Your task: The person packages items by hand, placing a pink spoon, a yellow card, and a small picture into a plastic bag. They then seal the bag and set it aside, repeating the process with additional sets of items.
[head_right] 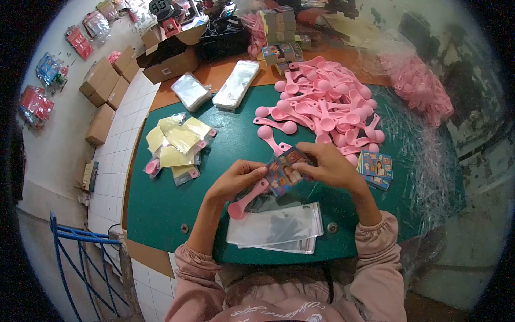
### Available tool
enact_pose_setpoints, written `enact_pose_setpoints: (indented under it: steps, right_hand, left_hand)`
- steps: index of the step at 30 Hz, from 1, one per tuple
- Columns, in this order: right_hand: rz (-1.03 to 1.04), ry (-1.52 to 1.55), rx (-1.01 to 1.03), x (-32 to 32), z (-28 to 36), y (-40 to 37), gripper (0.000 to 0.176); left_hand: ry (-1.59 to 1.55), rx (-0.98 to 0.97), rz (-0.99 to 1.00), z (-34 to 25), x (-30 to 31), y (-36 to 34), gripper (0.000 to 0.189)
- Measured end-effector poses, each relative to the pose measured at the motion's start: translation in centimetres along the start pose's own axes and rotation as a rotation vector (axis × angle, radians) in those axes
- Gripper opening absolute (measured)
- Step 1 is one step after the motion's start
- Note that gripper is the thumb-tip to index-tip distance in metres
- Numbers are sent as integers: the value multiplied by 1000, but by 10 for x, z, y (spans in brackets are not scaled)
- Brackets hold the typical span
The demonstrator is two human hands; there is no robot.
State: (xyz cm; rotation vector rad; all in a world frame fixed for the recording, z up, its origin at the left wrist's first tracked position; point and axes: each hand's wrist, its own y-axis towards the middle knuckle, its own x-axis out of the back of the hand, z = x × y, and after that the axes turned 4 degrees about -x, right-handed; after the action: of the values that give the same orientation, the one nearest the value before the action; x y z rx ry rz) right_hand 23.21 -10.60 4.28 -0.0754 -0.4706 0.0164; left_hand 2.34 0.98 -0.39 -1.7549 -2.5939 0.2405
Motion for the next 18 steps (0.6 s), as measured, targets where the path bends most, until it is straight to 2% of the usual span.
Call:
enact_pose_setpoints:
  steps: [2, 3, 5, 6, 7, 9, 10, 12, 13, 15, 16, 18]
  right_hand:
    - [118, 86, -76, -6, 6, 0, 25]
    - [114, 87, -78, -10, 5, 2, 25]
    - [217, -264, 95, -19, -2, 5, 30]
    - [185, -279, 51, -23, -1, 4, 33]
    - [185, -278, 50, -26, -4, 4, 33]
    - [94, -8, 261, -31, -14, 6, 30]
    - [94, -8, 258, -28, -14, 5, 30]
    - [256, 66, 62, -19, -9, 3, 25]
    - [254, 64, 64, -18, -14, 3, 25]
    - [190, 127, -111, -16, -24, 4, 18]
    - [191, 125, -109, -14, -25, 3, 18]
    - [14, 202, -113, -12, -20, 1, 14]
  left_hand:
    - [43, -23, 45, 4, -3, 2, 32]
    - [77, -37, 94, 7, -4, 3, 32]
    - [113, -52, 146, 11, -9, 4, 35]
    - [164, -70, 62, 11, -14, 3, 39]
    - [216, -87, -23, 9, -17, 1, 44]
    - [336, -40, -20, -4, -21, -1, 49]
    - [457, 7, -17, -9, -22, -2, 56]
    - [502, -61, 5, 0, -15, -2, 56]
    - [548, -129, 28, 2, -11, -2, 57]
    - [481, -71, 90, -7, 0, -10, 57]
    - [409, -9, 149, -13, 4, -13, 57]
    - [320, -25, 172, -16, 11, -18, 61]
